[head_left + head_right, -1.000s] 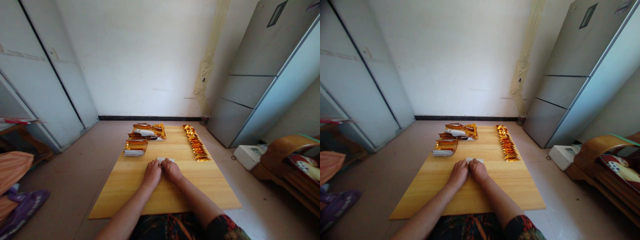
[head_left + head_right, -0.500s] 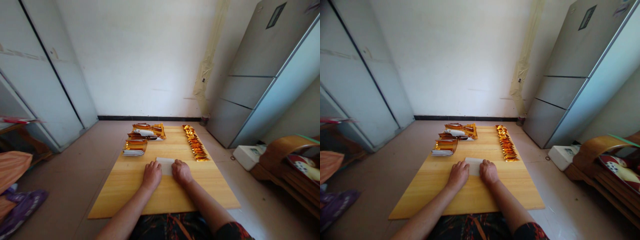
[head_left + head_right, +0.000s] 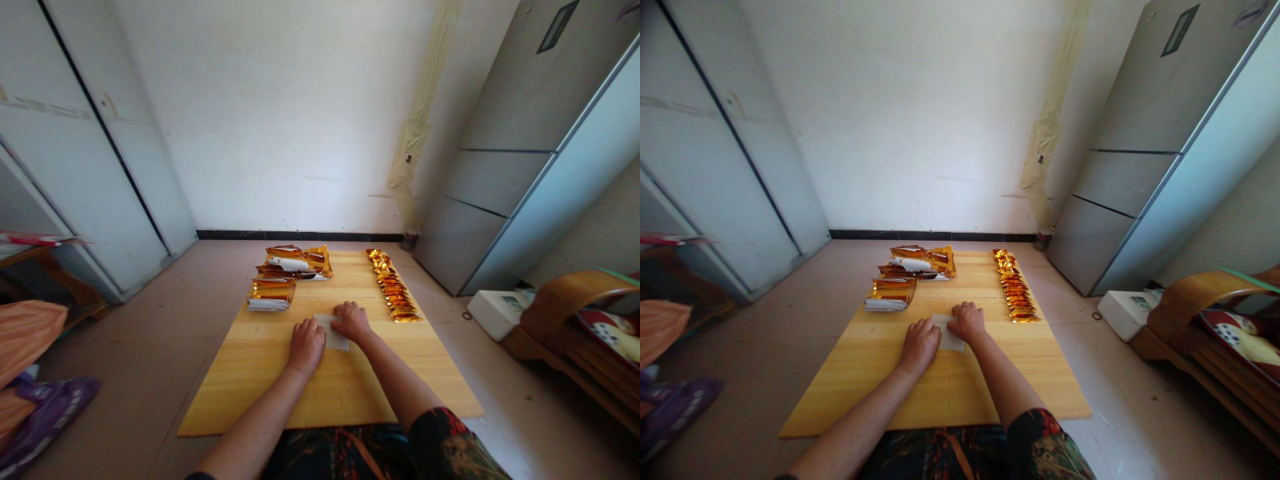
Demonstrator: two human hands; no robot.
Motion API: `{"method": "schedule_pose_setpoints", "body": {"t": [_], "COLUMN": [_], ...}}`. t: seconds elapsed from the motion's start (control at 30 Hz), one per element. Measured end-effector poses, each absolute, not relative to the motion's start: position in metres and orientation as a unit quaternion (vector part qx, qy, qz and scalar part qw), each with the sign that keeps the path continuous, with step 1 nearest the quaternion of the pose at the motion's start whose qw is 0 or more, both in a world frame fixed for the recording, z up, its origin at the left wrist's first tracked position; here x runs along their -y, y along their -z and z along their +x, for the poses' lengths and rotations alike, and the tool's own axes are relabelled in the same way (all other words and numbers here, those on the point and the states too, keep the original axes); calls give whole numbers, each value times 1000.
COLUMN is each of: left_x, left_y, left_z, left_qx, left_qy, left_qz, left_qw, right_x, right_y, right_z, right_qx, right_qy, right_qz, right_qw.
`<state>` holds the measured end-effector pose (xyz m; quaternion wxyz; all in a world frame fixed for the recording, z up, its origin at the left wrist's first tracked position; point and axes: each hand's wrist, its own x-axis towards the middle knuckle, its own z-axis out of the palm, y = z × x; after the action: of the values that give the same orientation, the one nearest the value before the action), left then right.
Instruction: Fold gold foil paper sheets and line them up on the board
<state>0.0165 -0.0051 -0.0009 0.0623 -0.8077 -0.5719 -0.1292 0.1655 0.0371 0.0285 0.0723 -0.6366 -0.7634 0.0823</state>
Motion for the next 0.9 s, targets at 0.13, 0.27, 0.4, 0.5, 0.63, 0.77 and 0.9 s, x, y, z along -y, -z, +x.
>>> {"method": "schedule_pose_setpoints", "body": {"t": [0.13, 0.27, 0.4, 0.5, 0.63, 0.77, 0.9], "left_x": [4, 3, 2, 1, 2, 2, 3], "left_y": [4, 7, 9, 9, 9, 8, 6], "left_z": [16, 16, 15, 15, 15, 16, 17], "left_qx": [564, 556, 553, 552, 552, 556, 568], "left_qy": [130, 137, 138, 137, 143, 143, 132], "left_qz": [-813, -817, -819, -820, -819, -816, -810], "left_qw": [64, 66, 67, 65, 64, 61, 61], "right_x": [-42, -45, -47, -49, -51, -48, -40], "right_y": [-34, -35, -35, -36, -38, -36, -30], "right_z": [164, 161, 159, 159, 164, 171, 173], "right_qx": [756, 763, 757, 766, 781, 816, 846], "right_qy": [-104, -114, -129, -123, -111, -79, -29], "right_qz": [-644, -635, -639, -629, -615, -573, -531], "right_qw": [47, 44, 55, 44, 0, 4, 46]}}
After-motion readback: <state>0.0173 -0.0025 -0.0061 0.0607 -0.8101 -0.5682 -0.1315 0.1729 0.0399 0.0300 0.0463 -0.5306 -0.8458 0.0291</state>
